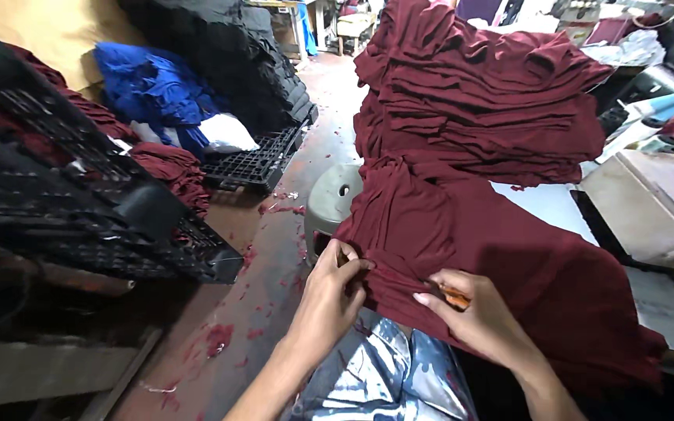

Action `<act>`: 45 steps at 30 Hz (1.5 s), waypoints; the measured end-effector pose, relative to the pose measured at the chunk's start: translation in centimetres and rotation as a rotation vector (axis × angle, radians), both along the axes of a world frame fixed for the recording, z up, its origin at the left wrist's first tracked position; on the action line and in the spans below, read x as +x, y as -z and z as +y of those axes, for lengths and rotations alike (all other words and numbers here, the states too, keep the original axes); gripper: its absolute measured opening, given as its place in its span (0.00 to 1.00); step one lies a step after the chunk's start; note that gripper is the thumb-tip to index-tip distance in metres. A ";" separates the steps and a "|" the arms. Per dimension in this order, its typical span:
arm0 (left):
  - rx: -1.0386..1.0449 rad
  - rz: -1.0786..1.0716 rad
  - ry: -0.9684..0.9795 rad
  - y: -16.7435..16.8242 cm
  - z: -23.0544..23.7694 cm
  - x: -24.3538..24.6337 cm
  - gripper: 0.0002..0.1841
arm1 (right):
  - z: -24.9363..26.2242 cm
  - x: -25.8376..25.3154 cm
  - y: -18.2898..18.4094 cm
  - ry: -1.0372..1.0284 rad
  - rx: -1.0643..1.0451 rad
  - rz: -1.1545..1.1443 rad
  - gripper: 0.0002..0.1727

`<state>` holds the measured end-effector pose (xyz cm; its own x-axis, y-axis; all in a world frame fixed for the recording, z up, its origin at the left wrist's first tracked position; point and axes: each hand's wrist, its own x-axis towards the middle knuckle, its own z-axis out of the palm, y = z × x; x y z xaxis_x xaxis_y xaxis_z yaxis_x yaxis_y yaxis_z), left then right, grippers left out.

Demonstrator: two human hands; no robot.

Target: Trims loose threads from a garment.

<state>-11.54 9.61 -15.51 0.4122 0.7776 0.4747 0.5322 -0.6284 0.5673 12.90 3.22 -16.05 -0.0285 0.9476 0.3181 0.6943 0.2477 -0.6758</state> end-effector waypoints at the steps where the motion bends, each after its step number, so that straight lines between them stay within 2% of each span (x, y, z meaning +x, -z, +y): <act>1: -0.062 0.044 0.036 -1.1 -0.6 -0.4 0.14 | -0.1 0.1 -0.9 -0.035 0.009 0.120 0.20; 5: -0.087 0.058 0.061 -3.8 -1.8 0.2 0.11 | 0.5 -1.4 -3.2 -0.255 0.090 0.631 0.19; 7: -0.089 0.038 0.075 -3.7 -1.8 1.2 0.08 | 0.5 -3.7 -2.9 -0.321 0.012 0.902 0.26; 9: -0.081 0.081 0.062 -2.8 -1.3 2.3 0.06 | 0.5 -5.6 -2.2 -0.274 -0.110 1.053 0.31; 11: -0.070 0.124 0.017 -2.0 -0.9 3.0 0.08 | 0.9 -6.2 -1.5 -0.159 -0.162 1.076 0.30; 15: -0.020 0.170 -0.051 -1.4 -1.1 3.9 0.12 | 1.4 -4.9 -0.4 0.017 -0.081 0.933 0.23; 18: 0.011 0.152 -0.064 -1.1 -1.4 4.0 0.03 | 1.0 -3.8 0.9 0.058 0.022 0.692 0.17; 20: -0.025 0.087 -0.035 -1.1 -1.1 3.5 0.01 | 0.4 -3.3 1.8 0.072 0.092 0.513 0.15; 22: -0.102 0.060 0.024 -1.5 -0.9 2.8 0.03 | -0.4 -3.0 2.4 0.071 0.149 0.368 0.19; 26: -0.049 0.186 0.037 -1.6 -1.8 3.6 0.08 | -0.8 -2.9 2.9 0.066 0.210 0.387 0.21; 29: -0.004 0.146 -0.040 -0.8 -1.6 4.2 0.02 | -0.6 -2.9 2.6 0.085 0.201 0.409 0.19; 32: -0.205 -0.005 0.059 -1.5 -0.3 2.8 0.04 | -0.7 -3.2 3.1 0.076 0.225 0.367 0.17; 35: -0.347 -0.050 0.125 -2.1 0.4 1.9 0.04 | -0.6 -3.8 3.6 0.100 0.269 0.264 0.17; 45: -0.416 -0.088 0.116 -2.6 0.4 1.9 0.04 | 0.0 -5.2 3.1 0.206 0.325 0.050 0.19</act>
